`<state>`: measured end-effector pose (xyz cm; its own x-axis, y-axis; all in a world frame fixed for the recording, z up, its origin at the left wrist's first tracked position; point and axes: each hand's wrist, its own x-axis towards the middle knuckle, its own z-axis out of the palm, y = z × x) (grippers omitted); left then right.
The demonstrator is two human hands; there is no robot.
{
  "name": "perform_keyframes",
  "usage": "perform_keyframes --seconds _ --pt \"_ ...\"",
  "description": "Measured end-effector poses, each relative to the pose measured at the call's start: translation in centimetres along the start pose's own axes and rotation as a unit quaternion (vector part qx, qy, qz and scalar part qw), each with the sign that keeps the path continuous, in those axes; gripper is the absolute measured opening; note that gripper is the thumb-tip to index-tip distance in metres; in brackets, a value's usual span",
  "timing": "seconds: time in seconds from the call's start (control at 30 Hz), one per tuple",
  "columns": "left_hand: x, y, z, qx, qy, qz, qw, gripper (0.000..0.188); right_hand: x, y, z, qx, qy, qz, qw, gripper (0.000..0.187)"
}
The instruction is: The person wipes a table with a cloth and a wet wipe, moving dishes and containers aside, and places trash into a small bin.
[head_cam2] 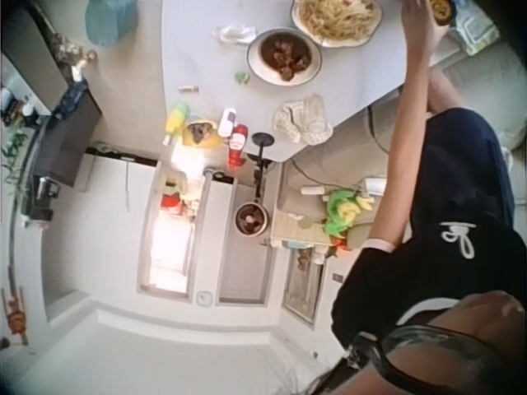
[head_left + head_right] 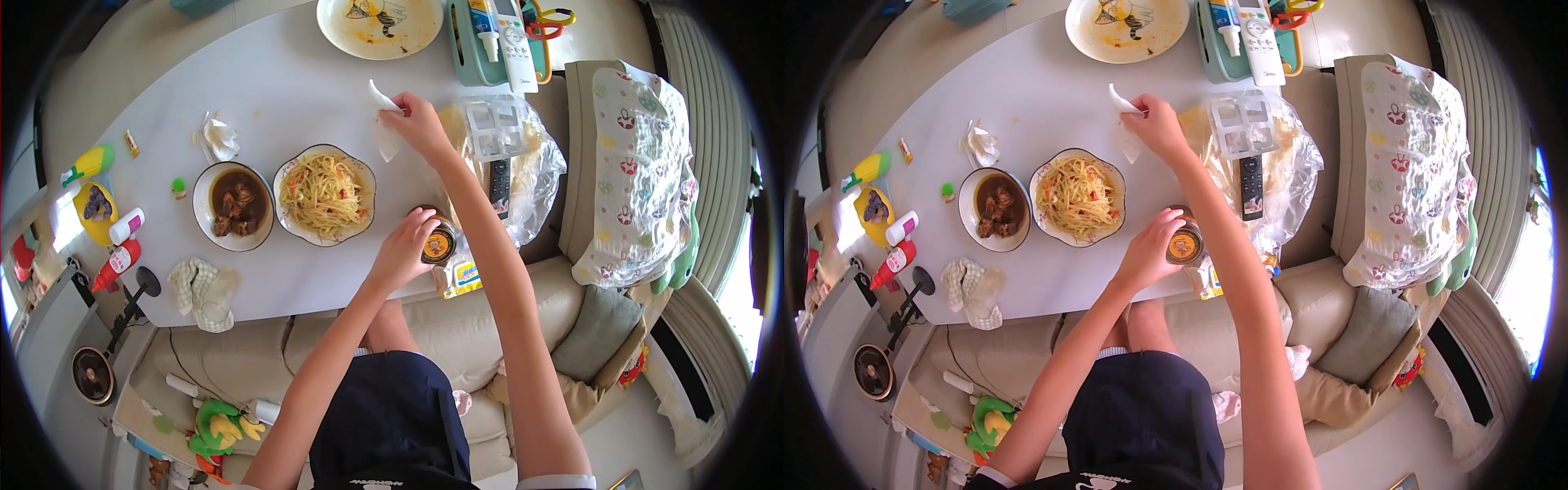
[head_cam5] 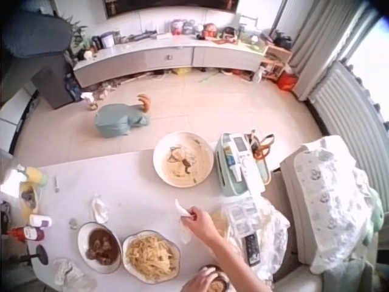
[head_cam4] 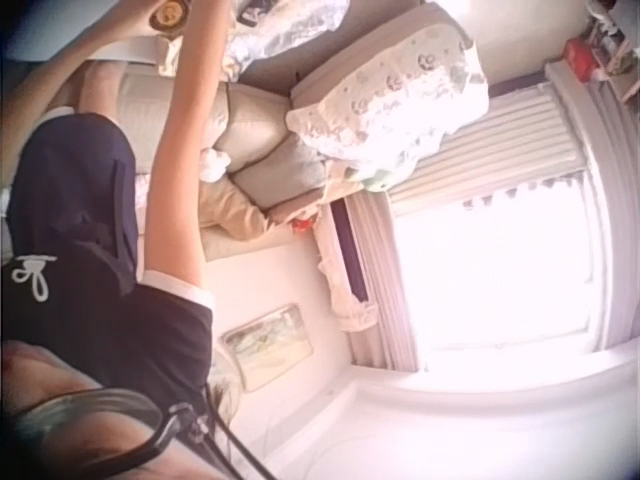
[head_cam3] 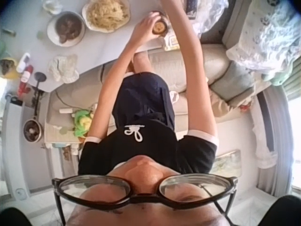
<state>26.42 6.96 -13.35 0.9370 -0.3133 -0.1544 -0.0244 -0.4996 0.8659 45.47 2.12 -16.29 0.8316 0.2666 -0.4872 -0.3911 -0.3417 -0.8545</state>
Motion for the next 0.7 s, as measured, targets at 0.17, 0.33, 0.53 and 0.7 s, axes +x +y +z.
perform_keyframes --seconds 0.17,0.33,0.53,0.7 --pt "0.3 -0.3 0.0 -0.018 0.006 -0.022 1.0 0.063 1.4 0.6 0.9 -0.111 0.084 -0.002 0.99 0.018" --pt "-0.1 0.3 1.2 -0.031 0.047 -0.003 0.998 0.068 3.3 3.4 2.9 -0.292 0.228 -0.103 0.923 0.017" --pt "-2.3 2.1 0.1 -0.007 0.054 -0.086 0.995 0.099 4.4 2.4 8.1 -0.253 0.197 -0.059 0.946 0.022" --pt "-8.2 0.0 -5.2 -0.128 0.239 -0.074 0.96 0.047 6.1 1.1 14.3 -0.259 0.147 -0.181 0.937 0.02"
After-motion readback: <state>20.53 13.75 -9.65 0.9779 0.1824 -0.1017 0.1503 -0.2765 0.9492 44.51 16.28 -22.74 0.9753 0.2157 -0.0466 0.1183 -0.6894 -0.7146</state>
